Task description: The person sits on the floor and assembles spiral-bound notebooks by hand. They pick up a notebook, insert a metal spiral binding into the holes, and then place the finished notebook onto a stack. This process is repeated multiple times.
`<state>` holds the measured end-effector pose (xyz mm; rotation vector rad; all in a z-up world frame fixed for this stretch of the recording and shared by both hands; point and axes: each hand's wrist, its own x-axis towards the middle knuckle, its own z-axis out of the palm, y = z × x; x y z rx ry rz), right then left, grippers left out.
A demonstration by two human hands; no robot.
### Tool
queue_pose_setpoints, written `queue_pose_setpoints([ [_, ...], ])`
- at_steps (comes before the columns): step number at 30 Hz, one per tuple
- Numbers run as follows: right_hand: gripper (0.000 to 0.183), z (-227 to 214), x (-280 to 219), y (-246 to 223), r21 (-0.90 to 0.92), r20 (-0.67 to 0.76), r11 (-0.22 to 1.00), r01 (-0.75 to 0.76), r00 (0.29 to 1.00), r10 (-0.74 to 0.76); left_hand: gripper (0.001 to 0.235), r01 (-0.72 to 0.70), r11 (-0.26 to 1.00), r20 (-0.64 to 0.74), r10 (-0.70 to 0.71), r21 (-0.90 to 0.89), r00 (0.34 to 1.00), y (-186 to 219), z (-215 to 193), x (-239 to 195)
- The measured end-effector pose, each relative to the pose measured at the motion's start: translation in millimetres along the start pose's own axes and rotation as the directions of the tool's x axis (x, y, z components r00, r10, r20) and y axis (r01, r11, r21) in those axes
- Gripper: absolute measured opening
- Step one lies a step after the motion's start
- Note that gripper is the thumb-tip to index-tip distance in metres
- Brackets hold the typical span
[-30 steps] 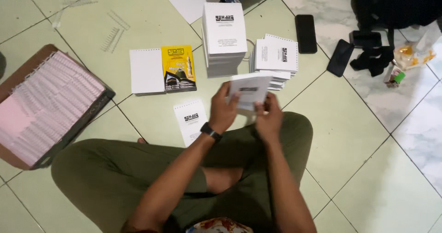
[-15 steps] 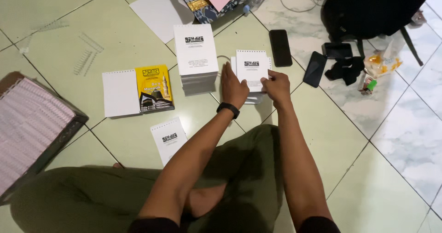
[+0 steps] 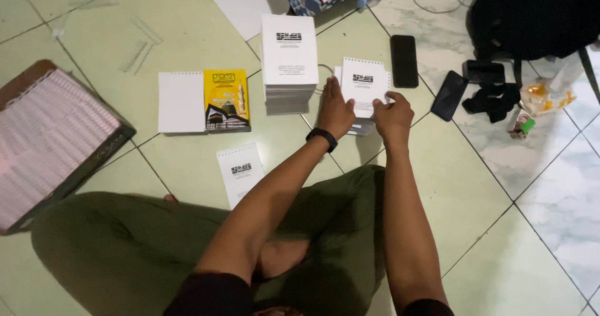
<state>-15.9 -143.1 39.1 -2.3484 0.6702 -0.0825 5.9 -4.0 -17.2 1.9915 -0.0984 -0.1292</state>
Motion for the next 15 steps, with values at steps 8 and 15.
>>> queue_pose_setpoints([
  [8, 0.034, 68, -78, 36, 0.0, -0.308, 0.942, 0.336, 0.896, -0.319, 0.06, -0.342, 0.825, 0.323, 0.206, 0.45, 0.923, -11, -79, -93],
  [15, 0.062, 181, -194, 3, 0.079, 0.494, 0.997, 0.024, 0.867, -0.06, 0.077, 0.6, 0.771, -0.282, -0.539, 0.212, 0.793, -140, -194, -170],
])
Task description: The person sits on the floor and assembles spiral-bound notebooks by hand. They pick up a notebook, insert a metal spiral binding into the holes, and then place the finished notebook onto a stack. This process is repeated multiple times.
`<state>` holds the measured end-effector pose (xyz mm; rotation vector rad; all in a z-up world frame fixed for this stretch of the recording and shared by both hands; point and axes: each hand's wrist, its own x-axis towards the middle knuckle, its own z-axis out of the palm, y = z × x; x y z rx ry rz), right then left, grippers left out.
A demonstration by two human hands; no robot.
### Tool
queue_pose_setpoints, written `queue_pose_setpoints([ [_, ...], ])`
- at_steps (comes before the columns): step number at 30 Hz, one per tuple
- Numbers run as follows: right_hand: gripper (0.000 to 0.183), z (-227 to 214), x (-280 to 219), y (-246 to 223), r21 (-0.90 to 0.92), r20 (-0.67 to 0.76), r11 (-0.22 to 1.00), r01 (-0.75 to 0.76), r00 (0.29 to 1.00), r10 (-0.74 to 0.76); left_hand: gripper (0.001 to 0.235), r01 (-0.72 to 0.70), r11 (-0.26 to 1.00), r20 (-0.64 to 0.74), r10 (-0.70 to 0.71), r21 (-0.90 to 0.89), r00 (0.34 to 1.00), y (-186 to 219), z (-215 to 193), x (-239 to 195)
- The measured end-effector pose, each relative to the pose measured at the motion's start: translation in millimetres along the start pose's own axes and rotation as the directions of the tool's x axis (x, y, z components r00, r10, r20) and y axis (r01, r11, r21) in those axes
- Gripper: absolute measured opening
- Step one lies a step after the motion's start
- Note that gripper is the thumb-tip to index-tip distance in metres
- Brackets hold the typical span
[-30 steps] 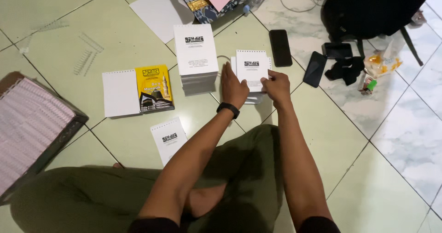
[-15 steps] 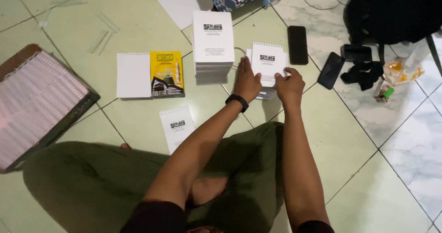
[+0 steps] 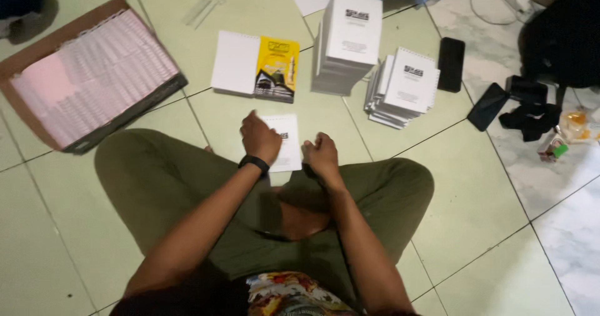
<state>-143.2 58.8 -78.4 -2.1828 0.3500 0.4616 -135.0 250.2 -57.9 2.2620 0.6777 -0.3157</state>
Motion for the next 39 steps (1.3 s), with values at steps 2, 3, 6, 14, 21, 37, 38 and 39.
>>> queue_pose_setpoints([
  [2, 0.06, 30, 6, 5, -0.028, 0.005, 1.0, -0.012, 1.0, 0.012, 0.077, 0.066, 0.991, 0.026, -0.063, -0.119, 0.998, -6, -10, -8],
  [3, 0.059, 43, 11, 8, -0.053, 0.003, 0.998, -0.025, 1.0, 0.025, 0.078, 0.127, 0.964, 0.061, -0.116, -0.234, 0.991, -7, -15, -10],
  [6, 0.057, 71, 12, 2, -0.07, -0.014, 0.995, -0.066, 0.998, 0.065, 0.078, 0.072, 0.98, 0.082, -0.058, -0.183, 0.995, -23, 11, 5],
  [14, 0.04, 68, 9, -9, 0.079, -0.099, 0.997, -0.027, 0.994, 0.035, 0.082, 0.142, 0.919, 0.094, -0.115, -0.367, 0.989, -24, -4, -5],
  [21, 0.033, 11, -25, -57, 0.51, -0.213, 0.765, 0.393, 0.92, -0.329, 0.036, -0.195, 0.602, -0.044, 0.257, -0.774, 0.965, 22, -44, -38],
  [37, 0.021, 33, 21, 8, 0.052, -0.375, 0.875, 0.481, 0.821, -0.429, 0.031, -0.498, 0.717, -0.087, 0.528, -0.488, 0.845, 17, 14, -19],
  [38, 0.029, 33, 24, 9, 0.065, -0.383, 0.869, 0.49, 0.817, -0.432, 0.023, -0.495, 0.709, -0.092, 0.525, -0.503, 0.846, 20, 8, -19],
  [39, 0.036, 33, 27, 10, 0.078, -0.391, 0.863, 0.499, 0.812, -0.434, 0.017, -0.491, 0.7, -0.098, 0.522, -0.518, 0.847, 23, 2, -19],
])
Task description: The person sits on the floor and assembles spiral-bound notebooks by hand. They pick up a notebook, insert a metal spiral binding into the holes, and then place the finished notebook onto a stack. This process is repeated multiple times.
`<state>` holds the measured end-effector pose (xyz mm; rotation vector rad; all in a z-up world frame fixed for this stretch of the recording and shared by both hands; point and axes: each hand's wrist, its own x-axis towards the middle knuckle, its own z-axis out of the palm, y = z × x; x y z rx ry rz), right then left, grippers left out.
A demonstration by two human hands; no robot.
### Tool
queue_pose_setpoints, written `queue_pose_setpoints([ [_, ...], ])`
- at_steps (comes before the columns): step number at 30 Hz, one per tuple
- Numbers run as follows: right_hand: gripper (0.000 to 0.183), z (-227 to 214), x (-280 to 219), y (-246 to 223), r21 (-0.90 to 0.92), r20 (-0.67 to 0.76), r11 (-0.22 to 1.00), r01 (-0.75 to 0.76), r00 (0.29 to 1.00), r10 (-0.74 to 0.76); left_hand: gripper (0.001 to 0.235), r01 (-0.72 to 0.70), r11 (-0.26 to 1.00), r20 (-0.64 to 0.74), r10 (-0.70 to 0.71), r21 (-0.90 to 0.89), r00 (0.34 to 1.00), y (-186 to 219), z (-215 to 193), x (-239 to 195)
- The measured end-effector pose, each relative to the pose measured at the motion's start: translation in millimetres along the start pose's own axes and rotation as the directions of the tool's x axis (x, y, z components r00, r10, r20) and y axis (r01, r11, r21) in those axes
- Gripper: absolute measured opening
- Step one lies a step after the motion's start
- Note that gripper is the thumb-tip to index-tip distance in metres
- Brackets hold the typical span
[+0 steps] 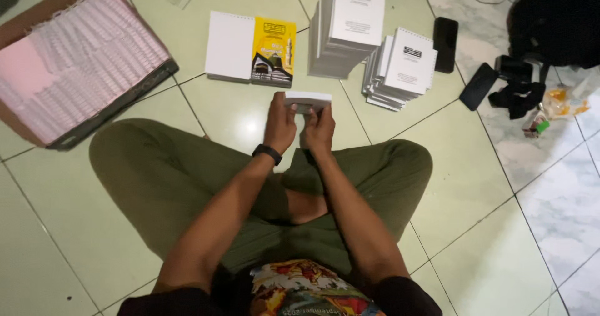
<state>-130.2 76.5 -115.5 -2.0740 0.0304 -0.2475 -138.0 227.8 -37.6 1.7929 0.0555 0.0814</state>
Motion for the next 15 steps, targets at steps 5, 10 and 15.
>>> queue_pose_setpoints([
  [5, 0.037, -58, 1, -73, 0.106, 0.086, 0.982, -0.158, 0.985, 0.15, 0.022, -0.001, 0.999, 0.113, 0.005, -0.033, 0.994, 35, -18, 1],
  [10, 0.056, -129, 6, -114, 0.178, 0.092, 0.966, -0.188, 0.98, 0.174, 0.046, 0.107, 0.994, 0.344, -0.103, 0.006, 0.933, 52, -22, -4],
  [15, 0.028, -176, 20, -166, -0.221, 0.467, 0.971, -0.093, 0.863, 0.19, 0.017, 0.019, 0.998, 0.545, 0.013, -0.054, 0.838, 44, -13, -9],
])
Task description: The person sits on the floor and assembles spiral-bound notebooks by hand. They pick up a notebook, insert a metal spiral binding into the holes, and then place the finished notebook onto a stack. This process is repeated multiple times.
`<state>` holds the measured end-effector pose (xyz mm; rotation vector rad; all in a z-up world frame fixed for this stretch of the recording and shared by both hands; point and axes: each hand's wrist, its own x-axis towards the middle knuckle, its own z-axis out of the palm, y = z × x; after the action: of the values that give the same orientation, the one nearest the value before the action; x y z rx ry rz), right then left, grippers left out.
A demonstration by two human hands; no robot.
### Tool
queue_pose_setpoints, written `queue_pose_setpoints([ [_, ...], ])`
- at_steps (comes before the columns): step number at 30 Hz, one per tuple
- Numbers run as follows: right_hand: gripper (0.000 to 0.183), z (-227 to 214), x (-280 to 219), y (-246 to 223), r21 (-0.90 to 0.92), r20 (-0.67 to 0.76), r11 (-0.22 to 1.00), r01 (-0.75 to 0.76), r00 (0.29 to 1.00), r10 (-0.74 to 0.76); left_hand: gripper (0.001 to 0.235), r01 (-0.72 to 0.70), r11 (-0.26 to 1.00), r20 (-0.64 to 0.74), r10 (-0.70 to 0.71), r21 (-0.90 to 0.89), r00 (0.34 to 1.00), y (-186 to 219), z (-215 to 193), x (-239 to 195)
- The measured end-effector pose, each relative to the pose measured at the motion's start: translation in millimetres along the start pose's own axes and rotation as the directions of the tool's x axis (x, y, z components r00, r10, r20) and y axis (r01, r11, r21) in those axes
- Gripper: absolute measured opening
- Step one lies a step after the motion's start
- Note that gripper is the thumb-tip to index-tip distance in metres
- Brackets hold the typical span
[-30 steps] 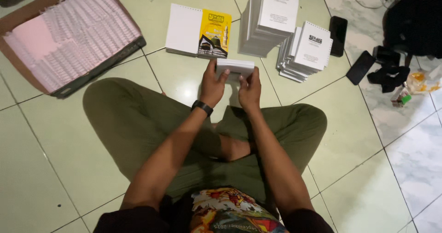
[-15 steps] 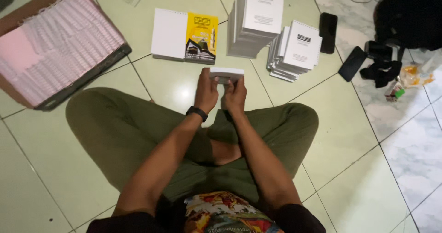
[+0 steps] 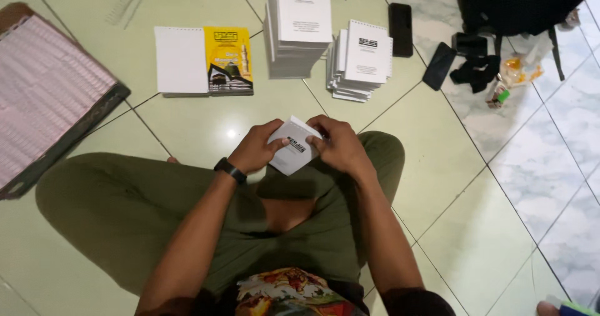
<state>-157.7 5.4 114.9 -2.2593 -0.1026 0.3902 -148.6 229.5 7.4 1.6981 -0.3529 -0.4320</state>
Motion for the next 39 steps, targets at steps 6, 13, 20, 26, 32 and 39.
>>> queue_pose_setpoints([
  [6, 0.031, -45, 5, 55, 0.135, -0.207, 0.991, 0.001, 0.978, 0.027, 0.037, 0.054, 0.987, -0.086, -0.068, -0.153, 0.994, 1, 1, 1],
  [13, 0.028, -136, 87, 101, 0.446, -0.613, 0.895, -0.016, 0.723, 0.319, 0.036, 0.205, 0.979, -0.249, -0.196, 0.009, 0.949, -13, 4, 2],
  [20, 0.028, -138, 159, 189, 0.538, -0.532, 0.834, -0.122, 0.717, 0.449, 0.033, 0.193, 0.971, -0.173, -0.168, 0.142, 0.971, -30, 12, 6],
  [26, 0.032, -139, 155, 183, 0.253, -0.54, 0.913, -0.321, 0.736, 0.408, 0.033, 0.193, 0.958, -0.175, -0.157, 0.212, 0.972, -32, 11, 3],
  [32, 0.032, -125, 141, 129, -0.13, -0.678, 0.942, -0.31, 0.721, 0.143, 0.025, -0.001, 0.845, -0.208, 0.133, 0.535, 0.969, -5, 4, 11],
  [39, 0.041, -70, 131, 7, 0.211, -0.354, 0.962, 0.171, 0.931, -0.087, 0.044, -0.16, 0.338, -0.11, 0.655, 0.927, 0.747, 91, -39, 98],
])
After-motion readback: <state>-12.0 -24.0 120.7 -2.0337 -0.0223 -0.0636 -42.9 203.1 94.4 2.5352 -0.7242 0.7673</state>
